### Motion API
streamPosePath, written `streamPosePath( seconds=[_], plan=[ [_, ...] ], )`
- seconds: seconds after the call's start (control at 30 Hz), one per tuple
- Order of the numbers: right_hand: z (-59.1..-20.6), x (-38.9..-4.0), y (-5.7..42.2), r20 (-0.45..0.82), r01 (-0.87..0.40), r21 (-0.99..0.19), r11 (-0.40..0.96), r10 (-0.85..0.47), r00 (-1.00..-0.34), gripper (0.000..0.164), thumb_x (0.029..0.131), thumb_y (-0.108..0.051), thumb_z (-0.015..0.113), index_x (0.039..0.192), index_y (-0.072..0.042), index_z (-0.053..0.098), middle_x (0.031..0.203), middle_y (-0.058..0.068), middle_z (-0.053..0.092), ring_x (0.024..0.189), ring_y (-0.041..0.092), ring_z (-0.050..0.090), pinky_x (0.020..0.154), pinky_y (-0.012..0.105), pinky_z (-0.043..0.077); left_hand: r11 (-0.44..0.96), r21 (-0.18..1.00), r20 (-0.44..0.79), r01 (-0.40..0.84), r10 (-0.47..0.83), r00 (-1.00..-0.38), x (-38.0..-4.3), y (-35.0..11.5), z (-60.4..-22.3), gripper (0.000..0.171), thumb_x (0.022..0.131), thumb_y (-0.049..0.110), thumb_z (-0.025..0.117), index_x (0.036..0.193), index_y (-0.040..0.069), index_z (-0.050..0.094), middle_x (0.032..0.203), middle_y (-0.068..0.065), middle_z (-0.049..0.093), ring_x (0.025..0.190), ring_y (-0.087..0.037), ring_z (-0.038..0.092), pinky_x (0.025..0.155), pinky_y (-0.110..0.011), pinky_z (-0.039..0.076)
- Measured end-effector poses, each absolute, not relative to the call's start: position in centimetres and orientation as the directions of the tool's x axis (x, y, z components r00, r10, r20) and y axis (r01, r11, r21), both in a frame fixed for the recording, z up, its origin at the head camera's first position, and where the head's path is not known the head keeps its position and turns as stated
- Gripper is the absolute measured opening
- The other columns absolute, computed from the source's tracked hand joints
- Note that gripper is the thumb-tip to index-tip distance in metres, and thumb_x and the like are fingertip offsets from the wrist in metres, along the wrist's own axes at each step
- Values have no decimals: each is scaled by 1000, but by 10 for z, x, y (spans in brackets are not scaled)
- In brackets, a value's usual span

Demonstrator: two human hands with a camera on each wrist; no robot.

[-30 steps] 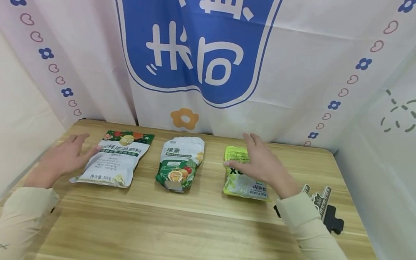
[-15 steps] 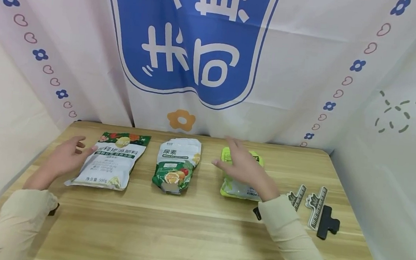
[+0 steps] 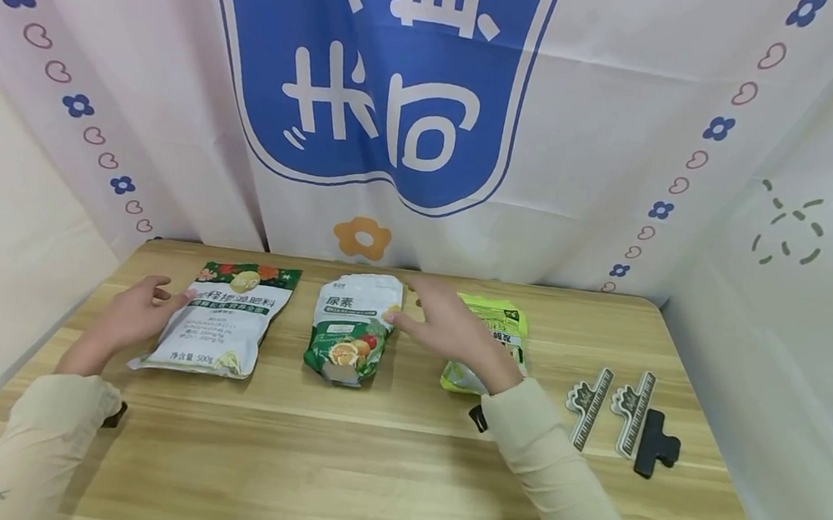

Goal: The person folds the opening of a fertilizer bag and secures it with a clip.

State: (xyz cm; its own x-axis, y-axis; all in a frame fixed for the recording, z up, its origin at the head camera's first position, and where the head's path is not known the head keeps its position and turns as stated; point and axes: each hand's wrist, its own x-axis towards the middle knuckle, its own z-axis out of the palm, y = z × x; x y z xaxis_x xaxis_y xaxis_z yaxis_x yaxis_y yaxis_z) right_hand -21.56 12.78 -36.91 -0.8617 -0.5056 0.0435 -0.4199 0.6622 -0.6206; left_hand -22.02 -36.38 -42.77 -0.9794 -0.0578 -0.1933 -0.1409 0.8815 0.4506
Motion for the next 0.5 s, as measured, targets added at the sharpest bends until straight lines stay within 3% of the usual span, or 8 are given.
streamPosePath(
  seconds=[0.4, 0.5],
  plan=[
    [-370, -208, 87, 16, -465, -650, 601, -602, -798, 65, 103, -41, 68, 153, -4, 50, 145, 14, 64, 124, 32, 69, 97, 41, 62, 835, 483, -292, -262, -128, -948, -219, -363, -427, 101, 106, 70, 23, 158, -17, 21, 156, -44, 35, 143, -61, 38, 115, -73, 36],
    [-369, -205, 77, 15, -480, -651, 588, -623, -782, 62, 103, -39, 67, 152, -4, 52, 144, 13, 65, 121, 28, 71, 97, 38, 62, 807, 510, -314, -298, -148, -938, -218, -363, -428, 100, 106, 70, 21, 157, -17, 23, 156, -44, 35, 139, -58, 44, 113, -69, 42]
  ],
)
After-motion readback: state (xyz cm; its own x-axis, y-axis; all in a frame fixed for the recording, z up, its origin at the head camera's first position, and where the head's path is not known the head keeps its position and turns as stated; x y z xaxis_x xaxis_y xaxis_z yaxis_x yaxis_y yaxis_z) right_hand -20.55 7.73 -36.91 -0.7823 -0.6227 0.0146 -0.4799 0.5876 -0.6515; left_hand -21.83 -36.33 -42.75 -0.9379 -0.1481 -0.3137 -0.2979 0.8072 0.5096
